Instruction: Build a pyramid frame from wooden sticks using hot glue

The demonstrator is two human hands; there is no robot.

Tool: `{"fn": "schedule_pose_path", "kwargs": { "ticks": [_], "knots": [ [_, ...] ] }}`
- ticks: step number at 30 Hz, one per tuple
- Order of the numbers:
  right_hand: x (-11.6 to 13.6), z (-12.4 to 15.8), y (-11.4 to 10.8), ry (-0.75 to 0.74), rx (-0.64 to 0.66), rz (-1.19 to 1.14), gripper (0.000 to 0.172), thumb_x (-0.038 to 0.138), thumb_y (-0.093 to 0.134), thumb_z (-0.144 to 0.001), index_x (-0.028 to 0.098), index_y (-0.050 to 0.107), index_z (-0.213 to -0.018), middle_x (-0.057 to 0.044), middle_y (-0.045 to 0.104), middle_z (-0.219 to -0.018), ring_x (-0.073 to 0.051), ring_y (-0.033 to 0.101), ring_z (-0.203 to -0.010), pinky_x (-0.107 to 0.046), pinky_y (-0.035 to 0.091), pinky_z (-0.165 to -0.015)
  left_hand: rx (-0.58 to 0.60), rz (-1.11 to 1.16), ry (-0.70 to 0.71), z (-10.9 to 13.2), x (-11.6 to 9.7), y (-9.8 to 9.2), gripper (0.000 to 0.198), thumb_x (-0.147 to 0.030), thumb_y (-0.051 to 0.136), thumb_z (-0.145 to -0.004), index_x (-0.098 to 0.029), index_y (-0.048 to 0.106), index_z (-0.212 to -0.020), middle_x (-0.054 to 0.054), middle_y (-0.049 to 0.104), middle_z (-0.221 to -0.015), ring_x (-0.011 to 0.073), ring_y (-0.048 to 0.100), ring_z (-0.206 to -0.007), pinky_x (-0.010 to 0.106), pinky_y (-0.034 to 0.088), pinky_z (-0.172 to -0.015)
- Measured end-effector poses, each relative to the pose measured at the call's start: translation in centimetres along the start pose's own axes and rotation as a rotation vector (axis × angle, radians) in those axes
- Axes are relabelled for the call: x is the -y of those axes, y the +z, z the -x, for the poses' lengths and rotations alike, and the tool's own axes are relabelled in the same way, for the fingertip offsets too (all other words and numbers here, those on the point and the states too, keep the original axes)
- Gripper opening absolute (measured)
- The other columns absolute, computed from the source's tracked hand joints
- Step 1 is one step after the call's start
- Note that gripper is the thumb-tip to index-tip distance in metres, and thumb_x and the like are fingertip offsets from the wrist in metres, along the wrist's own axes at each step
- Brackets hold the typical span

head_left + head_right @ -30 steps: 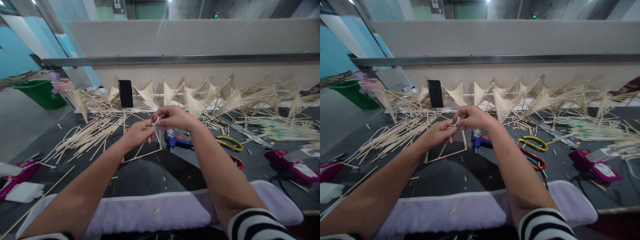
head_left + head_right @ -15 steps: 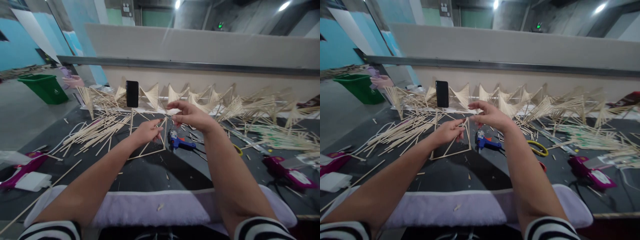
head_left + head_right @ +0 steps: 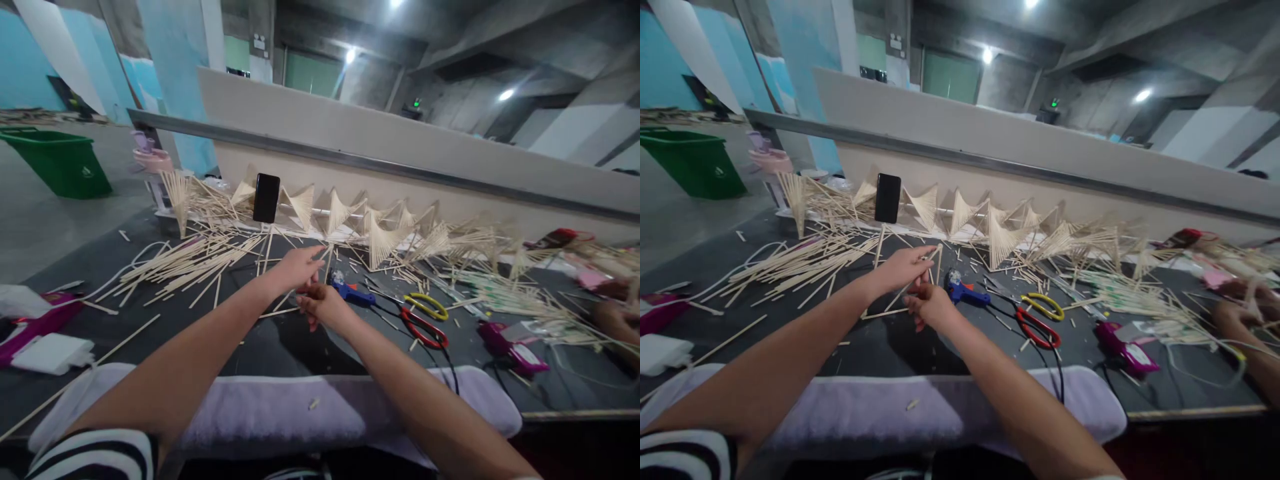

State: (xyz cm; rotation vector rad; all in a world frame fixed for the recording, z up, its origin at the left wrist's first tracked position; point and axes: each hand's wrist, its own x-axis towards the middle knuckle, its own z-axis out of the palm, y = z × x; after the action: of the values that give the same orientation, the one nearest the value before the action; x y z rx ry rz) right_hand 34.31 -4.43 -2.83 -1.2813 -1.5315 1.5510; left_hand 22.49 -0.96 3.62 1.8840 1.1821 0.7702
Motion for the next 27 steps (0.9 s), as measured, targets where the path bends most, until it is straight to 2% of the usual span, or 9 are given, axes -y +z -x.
{"fn": "schedule_pose_path", "kwargs": {
  "ticks": [8, 11, 13, 16, 18, 19, 22, 24, 27],
  "knots": [
    [-0.7, -1.3, 2.1, -0.051, 0.027, -0.148, 0.025, 0.037, 0.066, -0.066, 0.014, 0.056, -0.072, 0.005, 0.054, -0.049, -0.004, 0.038, -0.031, -0.017, 0.038, -0.028, -0.006, -0.097, 0.007, 0.1, -0.1, -0.1, 0.052, -0.028, 0.046, -0.084, -0.018, 0.041, -0.134, 0.002, 0.063, -0.068, 0.0116, 0.054, -0.05, 0.021, 0.043, -0.051],
    [-0.9, -1.6, 2.3, -0.078, 0.002, -0.155, 0.025, 0.038, 0.063, -0.068, 0.014, 0.055, -0.063, 0.006, 0.05, -0.043, -0.004, 0.036, -0.029, -0.018, 0.036, -0.026, -0.024, -0.185, 0.062, -0.1, 0.2, -0.1, 0.051, -0.03, 0.046, -0.084, -0.017, 0.042, -0.133, 0.004, 0.066, -0.073, 0.0144, 0.06, -0.062, 0.022, 0.045, -0.06],
    [-0.9, -1.7, 2.4, -0.081, -0.015, -0.145, 0.025, 0.037, 0.062, -0.069, 0.015, 0.054, -0.061, 0.006, 0.05, -0.042, -0.005, 0.036, -0.028, -0.018, 0.035, -0.026, -0.063, -0.279, 0.118, 0.0, 0.1, -0.2, 0.051, -0.03, 0.049, -0.082, -0.015, 0.045, -0.131, 0.007, 0.068, -0.084, 0.0167, 0.062, -0.076, 0.024, 0.045, -0.069],
    [-0.8, -1.7, 2.4, -0.09, -0.028, -0.121, 0.022, 0.036, 0.06, -0.071, 0.015, 0.055, -0.066, 0.006, 0.053, -0.044, -0.005, 0.038, -0.028, -0.018, 0.034, -0.026, -0.126, -0.398, 0.193, 0.9, -0.4, -1.5, 0.043, -0.031, 0.051, -0.081, -0.015, 0.054, -0.121, 0.008, 0.067, -0.099, 0.0186, 0.06, -0.089, 0.026, 0.044, -0.077],
    [-0.9, -1.8, 2.4, -0.102, -0.024, -0.098, 0.022, 0.036, 0.058, -0.073, 0.015, 0.054, -0.067, 0.007, 0.051, -0.042, -0.005, 0.037, -0.027, -0.017, 0.034, -0.027, -0.165, -0.438, 0.215, 2.1, -0.6, -3.1, 0.031, -0.03, 0.049, -0.08, -0.015, 0.062, -0.103, 0.007, 0.067, -0.094, 0.0178, 0.061, -0.085, 0.025, 0.045, -0.074],
    [-1.0, -1.8, 2.4, -0.105, -0.022, -0.089, 0.022, 0.036, 0.057, -0.074, 0.015, 0.054, -0.067, 0.007, 0.05, -0.041, -0.005, 0.037, -0.027, -0.017, 0.034, -0.027, -0.176, -0.462, 0.188, 2.8, -0.4, -4.1, 0.026, -0.03, 0.049, -0.08, -0.015, 0.064, -0.093, 0.005, 0.067, -0.085, 0.0174, 0.061, -0.079, 0.025, 0.045, -0.071],
    [-1.2, -2.0, 2.4, -0.086, -0.017, -0.068, 0.021, 0.035, 0.055, -0.076, 0.016, 0.053, -0.067, 0.007, 0.05, -0.041, -0.004, 0.037, -0.028, -0.015, 0.035, -0.028, -0.062, -0.43, -0.089, 4.8, 1.3, -6.8, 0.023, -0.033, 0.048, -0.077, -0.015, 0.061, -0.082, 0.001, 0.06, -0.058, 0.0153, 0.058, -0.055, 0.024, 0.043, -0.052],
    [-1.3, -2.1, 2.4, -0.062, -0.023, -0.057, 0.018, 0.032, 0.055, -0.076, 0.016, 0.053, -0.069, 0.006, 0.052, -0.044, -0.004, 0.039, -0.028, -0.015, 0.035, -0.028, -0.005, -0.29, -0.254, 6.0, 3.4, -7.7, 0.024, -0.033, 0.051, -0.073, -0.014, 0.058, -0.087, 0.0, 0.058, -0.06, 0.0152, 0.057, -0.051, 0.023, 0.041, -0.044],
    [-1.3, -2.1, 2.4, -0.059, -0.023, -0.048, 0.015, 0.029, 0.053, -0.078, 0.016, 0.054, -0.073, 0.006, 0.055, -0.049, -0.004, 0.041, -0.029, -0.015, 0.036, -0.028, 0.126, -0.062, -0.344, 7.1, 6.4, -7.3, 0.037, -0.032, 0.057, -0.066, -0.013, 0.055, -0.097, 0.001, 0.059, -0.069, 0.0165, 0.06, -0.059, 0.025, 0.046, -0.046]
  ]
}}
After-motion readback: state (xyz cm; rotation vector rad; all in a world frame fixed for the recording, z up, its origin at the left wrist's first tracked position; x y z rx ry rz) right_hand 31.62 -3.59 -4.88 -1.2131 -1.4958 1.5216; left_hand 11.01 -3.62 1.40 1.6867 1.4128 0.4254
